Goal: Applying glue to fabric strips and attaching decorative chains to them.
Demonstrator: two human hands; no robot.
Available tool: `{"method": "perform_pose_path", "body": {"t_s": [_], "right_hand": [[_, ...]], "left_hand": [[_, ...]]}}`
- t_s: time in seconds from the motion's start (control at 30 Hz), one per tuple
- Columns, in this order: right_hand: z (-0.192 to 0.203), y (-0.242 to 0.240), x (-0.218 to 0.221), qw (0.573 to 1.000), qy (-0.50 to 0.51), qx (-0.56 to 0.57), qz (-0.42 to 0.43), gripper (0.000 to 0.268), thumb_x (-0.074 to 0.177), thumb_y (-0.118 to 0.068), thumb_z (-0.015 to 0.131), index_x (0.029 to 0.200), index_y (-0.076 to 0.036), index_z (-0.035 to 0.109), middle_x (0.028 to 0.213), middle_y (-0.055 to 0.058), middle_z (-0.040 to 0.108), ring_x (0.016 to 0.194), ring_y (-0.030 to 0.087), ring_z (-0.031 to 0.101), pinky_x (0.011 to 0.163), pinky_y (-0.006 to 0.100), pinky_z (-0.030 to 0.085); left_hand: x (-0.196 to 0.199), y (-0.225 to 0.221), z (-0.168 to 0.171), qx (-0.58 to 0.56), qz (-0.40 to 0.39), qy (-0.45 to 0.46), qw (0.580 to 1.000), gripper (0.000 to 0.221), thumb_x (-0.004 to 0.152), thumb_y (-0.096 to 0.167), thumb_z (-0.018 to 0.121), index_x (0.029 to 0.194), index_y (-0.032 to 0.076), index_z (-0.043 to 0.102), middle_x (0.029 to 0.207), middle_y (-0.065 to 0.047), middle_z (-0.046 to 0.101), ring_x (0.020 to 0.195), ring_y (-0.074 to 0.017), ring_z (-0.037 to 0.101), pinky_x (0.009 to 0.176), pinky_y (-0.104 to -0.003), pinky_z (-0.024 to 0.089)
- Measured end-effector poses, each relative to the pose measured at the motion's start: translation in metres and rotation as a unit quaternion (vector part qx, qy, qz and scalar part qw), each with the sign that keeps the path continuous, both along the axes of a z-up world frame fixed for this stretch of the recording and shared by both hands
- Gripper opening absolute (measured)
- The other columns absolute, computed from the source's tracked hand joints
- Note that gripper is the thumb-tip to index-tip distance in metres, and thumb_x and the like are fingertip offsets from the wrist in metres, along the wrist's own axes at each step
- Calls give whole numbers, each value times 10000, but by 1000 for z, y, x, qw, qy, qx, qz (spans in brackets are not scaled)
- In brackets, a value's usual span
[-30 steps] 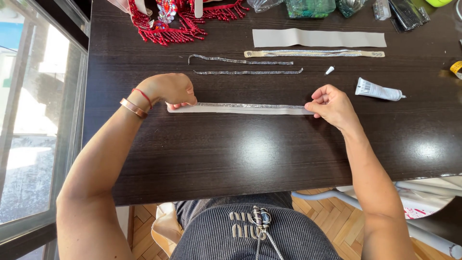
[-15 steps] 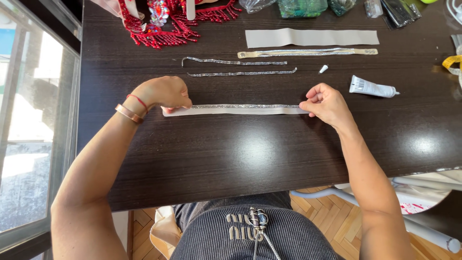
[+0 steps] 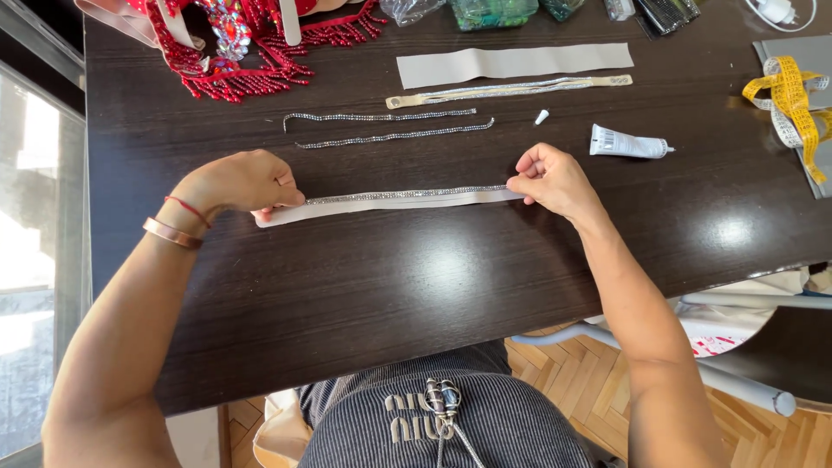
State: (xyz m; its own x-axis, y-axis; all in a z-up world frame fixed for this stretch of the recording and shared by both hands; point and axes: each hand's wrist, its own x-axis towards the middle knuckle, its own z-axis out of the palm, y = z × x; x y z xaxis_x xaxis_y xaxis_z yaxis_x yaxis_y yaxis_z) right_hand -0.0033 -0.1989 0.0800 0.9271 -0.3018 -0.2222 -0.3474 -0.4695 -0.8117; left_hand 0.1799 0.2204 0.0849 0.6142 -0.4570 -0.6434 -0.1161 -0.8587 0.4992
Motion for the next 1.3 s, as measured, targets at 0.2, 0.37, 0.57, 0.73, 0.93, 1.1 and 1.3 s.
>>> {"method": "perform_pose_path", "body": {"t_s": [0.2,0.37,0.57,0.73,0.93,1.1,1.3], "right_hand": [[-2,-2,1,1000,1,-3,0,269,759,-41,790,990,-36,653,776,70,704,538,93,660,570,203,523],[1,-1,0,1000,-8,5,5,283,771,-82,817,995,-31,652,773,70,692,536,97,655,567,211,517],[-5,-1,3,1000,-11,-14,16,321,764,-85,851,989,-13,633,759,77,681,524,98,635,553,207,500],[-8,-2,4,1000,-7,-9,11,351,755,-100,870,993,-12,629,762,83,686,523,101,635,548,207,506],[-3,1,4,1000,9,-22,0,357,743,-109,875,988,-28,627,748,73,684,511,105,633,534,210,499],[-8,-3,6,1000,10,-20,-3,344,743,-94,859,988,-29,626,743,71,681,511,103,627,533,212,496],[-4,-1,5,1000,4,-22,-2,341,742,-86,863,985,-27,632,750,76,685,506,107,631,534,210,499]], "left_hand": [[-8,3,12,-12,26,-4,1000,251,834,236,756,946,13,779,738,-162,689,679,-255,768,760,-384,593],[-9,4,11,-21,30,-11,999,257,817,244,786,934,15,771,723,-163,686,664,-250,762,739,-352,584],[-11,6,13,-20,30,-26,999,252,802,259,792,919,38,765,723,-151,695,651,-237,764,723,-329,571],[-10,9,9,-18,32,-37,999,241,785,274,808,894,64,762,700,-123,694,633,-220,761,701,-308,566],[-13,12,12,-34,45,-37,998,203,797,217,789,900,45,757,722,-127,692,634,-220,758,682,-290,558],[-10,13,8,-45,44,-26,998,194,824,178,766,926,14,752,751,-151,690,652,-234,760,685,-308,566],[-10,16,6,-54,36,-26,998,192,832,196,771,927,30,747,725,-127,687,643,-222,760,706,-310,568]]}}
